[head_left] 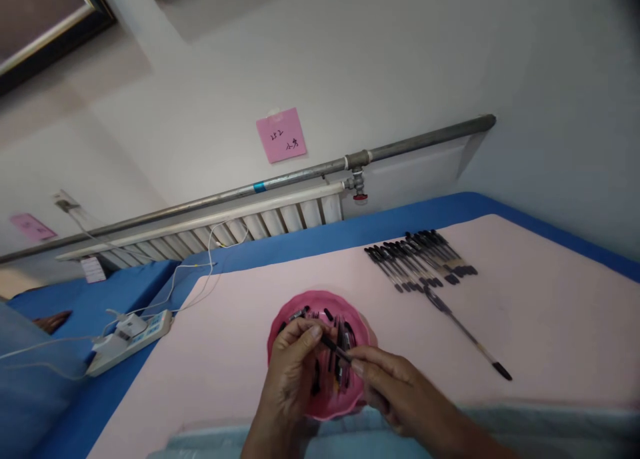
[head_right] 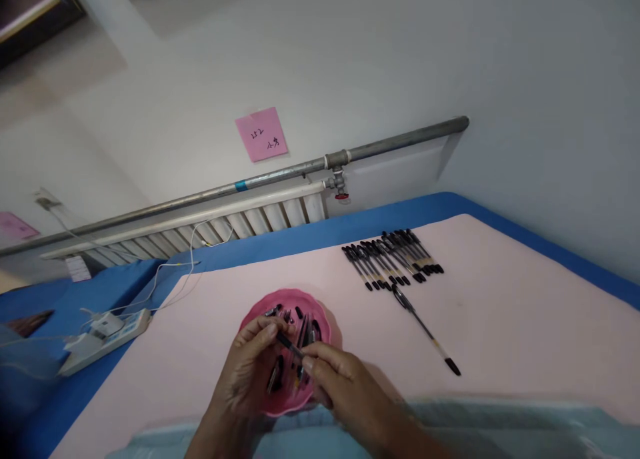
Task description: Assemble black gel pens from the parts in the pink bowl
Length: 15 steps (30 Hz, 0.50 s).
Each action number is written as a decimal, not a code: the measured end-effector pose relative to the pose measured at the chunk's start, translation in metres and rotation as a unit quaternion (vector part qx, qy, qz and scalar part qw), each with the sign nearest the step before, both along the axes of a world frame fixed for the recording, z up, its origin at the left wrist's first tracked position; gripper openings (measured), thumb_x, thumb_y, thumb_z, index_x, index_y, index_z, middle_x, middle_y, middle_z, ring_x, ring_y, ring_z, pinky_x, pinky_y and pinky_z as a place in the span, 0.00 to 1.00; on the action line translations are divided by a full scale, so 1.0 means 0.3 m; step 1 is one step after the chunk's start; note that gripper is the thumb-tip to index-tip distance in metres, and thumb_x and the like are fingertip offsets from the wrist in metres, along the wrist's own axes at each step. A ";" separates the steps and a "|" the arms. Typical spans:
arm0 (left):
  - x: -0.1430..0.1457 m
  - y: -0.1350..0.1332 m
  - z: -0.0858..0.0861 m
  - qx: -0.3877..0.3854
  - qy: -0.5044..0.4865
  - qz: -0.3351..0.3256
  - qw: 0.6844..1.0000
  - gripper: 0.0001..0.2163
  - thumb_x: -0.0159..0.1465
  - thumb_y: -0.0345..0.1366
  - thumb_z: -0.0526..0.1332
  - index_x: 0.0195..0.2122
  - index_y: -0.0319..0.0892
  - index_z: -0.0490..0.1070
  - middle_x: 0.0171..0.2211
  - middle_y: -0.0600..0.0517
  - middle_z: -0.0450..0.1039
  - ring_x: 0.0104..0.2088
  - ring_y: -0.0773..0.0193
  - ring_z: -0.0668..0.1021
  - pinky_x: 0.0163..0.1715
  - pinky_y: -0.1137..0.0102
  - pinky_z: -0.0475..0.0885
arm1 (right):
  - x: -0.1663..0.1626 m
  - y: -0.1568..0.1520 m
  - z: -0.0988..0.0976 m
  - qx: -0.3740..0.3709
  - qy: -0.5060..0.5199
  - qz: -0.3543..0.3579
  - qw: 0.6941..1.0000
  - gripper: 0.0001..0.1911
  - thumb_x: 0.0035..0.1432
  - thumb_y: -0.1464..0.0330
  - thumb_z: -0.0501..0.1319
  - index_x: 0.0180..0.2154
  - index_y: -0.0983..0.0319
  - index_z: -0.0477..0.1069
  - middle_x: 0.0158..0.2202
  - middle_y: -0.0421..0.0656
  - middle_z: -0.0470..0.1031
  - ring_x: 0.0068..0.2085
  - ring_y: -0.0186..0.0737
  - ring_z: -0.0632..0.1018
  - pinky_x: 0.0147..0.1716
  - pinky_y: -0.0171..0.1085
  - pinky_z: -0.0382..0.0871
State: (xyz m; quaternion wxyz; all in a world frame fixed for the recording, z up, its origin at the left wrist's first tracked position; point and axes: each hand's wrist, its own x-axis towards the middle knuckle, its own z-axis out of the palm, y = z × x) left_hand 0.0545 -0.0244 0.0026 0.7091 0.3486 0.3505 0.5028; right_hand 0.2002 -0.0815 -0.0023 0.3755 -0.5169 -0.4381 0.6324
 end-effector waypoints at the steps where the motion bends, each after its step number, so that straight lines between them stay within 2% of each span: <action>1: 0.000 0.001 0.003 0.000 -0.003 0.000 1.000 0.07 0.48 0.34 0.70 0.25 0.38 0.75 0.26 0.50 0.76 0.31 0.63 0.77 0.36 0.70 0.70 | 0.004 0.004 0.001 -0.008 0.005 -0.001 1.000 0.19 0.55 0.56 0.54 0.40 0.61 0.72 0.15 0.31 0.54 0.16 0.28 0.55 0.16 0.30 0.48; 3: -0.002 0.005 0.007 -0.010 -0.011 0.006 1.000 0.09 0.48 0.36 0.70 0.28 0.38 0.76 0.31 0.48 0.77 0.34 0.62 0.77 0.38 0.68 0.70 | 0.020 0.017 -0.002 -0.013 -0.001 -0.020 1.000 0.21 0.53 0.55 0.55 0.42 0.62 0.72 0.14 0.31 0.54 0.15 0.28 0.54 0.15 0.30 0.47; 6: -0.017 0.022 0.000 -0.024 0.014 0.035 0.999 0.13 0.49 0.40 0.69 0.34 0.39 0.76 0.38 0.46 0.77 0.36 0.59 0.78 0.38 0.67 0.71 | 0.062 0.046 -0.012 0.009 -0.013 -0.086 0.996 0.23 0.51 0.54 0.57 0.44 0.62 0.70 0.15 0.31 0.55 0.15 0.27 0.53 0.15 0.30 0.43; 10: -0.061 0.045 -0.019 0.016 0.140 0.086 0.986 0.12 0.50 0.39 0.68 0.34 0.39 0.76 0.30 0.50 0.77 0.30 0.66 0.76 0.32 0.72 0.68 | 0.106 0.071 -0.014 0.007 0.022 -0.157 0.987 0.20 0.50 0.56 0.56 0.41 0.63 0.68 0.18 0.31 0.56 0.15 0.25 0.50 0.15 0.31 0.39; 12: -0.080 0.050 -0.024 0.044 0.210 0.091 0.973 0.10 0.52 0.39 0.67 0.33 0.40 0.76 0.29 0.51 0.77 0.28 0.67 0.75 0.30 0.73 0.67 | 0.110 0.073 -0.009 0.003 0.035 -0.165 0.986 0.16 0.50 0.58 0.56 0.37 0.63 0.67 0.18 0.31 0.56 0.15 0.24 0.50 0.15 0.31 0.38; 15: -0.090 0.050 -0.027 0.088 0.280 0.093 0.951 0.08 0.52 0.38 0.66 0.32 0.41 0.77 0.30 0.50 0.77 0.31 0.63 0.75 0.33 0.72 0.67 | 0.103 0.069 0.001 0.011 0.039 -0.162 0.986 0.12 0.50 0.60 0.55 0.33 0.62 0.65 0.18 0.31 0.56 0.15 0.24 0.50 0.16 0.31 0.38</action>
